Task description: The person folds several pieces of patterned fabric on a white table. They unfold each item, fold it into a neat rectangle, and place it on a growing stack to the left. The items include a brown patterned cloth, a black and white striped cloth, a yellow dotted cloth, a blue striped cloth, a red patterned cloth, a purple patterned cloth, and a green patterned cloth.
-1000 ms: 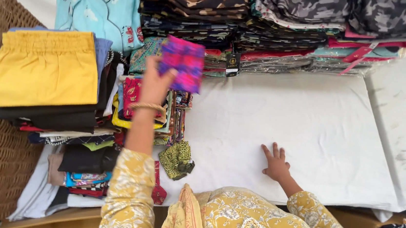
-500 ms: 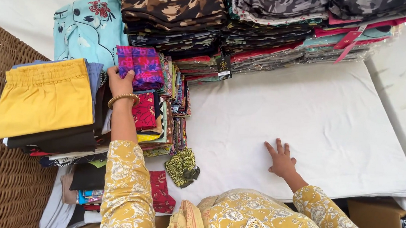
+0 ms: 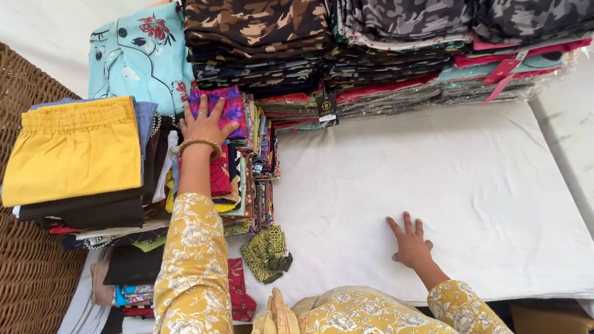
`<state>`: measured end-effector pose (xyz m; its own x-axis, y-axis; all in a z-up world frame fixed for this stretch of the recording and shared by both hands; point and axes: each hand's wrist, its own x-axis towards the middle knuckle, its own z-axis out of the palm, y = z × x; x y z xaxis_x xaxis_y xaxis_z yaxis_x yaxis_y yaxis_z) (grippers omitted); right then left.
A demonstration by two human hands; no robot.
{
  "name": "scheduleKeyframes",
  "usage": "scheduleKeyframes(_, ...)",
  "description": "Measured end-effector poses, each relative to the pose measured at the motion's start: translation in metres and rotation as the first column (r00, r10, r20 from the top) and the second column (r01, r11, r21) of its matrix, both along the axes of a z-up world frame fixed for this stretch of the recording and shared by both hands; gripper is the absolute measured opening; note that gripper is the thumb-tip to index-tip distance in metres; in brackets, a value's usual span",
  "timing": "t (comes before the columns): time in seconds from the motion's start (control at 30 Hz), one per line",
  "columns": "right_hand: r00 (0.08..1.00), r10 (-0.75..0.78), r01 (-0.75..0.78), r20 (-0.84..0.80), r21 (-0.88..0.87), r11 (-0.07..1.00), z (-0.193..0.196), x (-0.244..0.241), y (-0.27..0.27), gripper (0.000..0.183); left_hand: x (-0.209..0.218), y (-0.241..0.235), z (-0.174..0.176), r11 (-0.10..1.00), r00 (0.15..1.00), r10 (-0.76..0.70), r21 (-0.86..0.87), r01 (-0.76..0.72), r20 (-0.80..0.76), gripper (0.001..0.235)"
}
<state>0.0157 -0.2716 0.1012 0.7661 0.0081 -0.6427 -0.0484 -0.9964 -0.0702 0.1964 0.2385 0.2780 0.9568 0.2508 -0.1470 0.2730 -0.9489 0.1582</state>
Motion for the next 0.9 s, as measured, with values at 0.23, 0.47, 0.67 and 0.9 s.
scheduleKeyframes(0.23, 1.0, 0.009, -0.008, -0.029, 0.012, 1.0, 0.0, 0.002, -0.001, 0.117, -0.07, -0.034, 0.043, 0.997, 0.95, -0.069, 0.049, 0.057, 0.305, 0.069)
scheduleKeyframes(0.47, 0.999, 0.039, -0.039, 0.019, 0.019, 0.999, -0.011, -0.003, -0.002, 0.116, -0.2, -0.076, -0.039, 0.458, 0.884, -0.432, -0.802, 0.383, 0.176, 0.044)
scheduleKeyframes(0.67, 0.998, 0.061, -0.061, 0.009, -0.026, 0.998, -0.006, -0.001, -0.003, 0.116, -0.26, -0.083, -0.183, 0.959, 0.896, -0.049, -0.273, -0.082, -0.442, 0.047)
scheduleKeyframes(0.9, 0.996, 0.077, -0.077, 0.043, 0.01, 0.997, 0.001, -0.001, -0.004, 0.114, -0.257, -0.109, -0.274, 0.892, 0.949, 0.305, -0.375, -0.253, 0.085, 0.021)
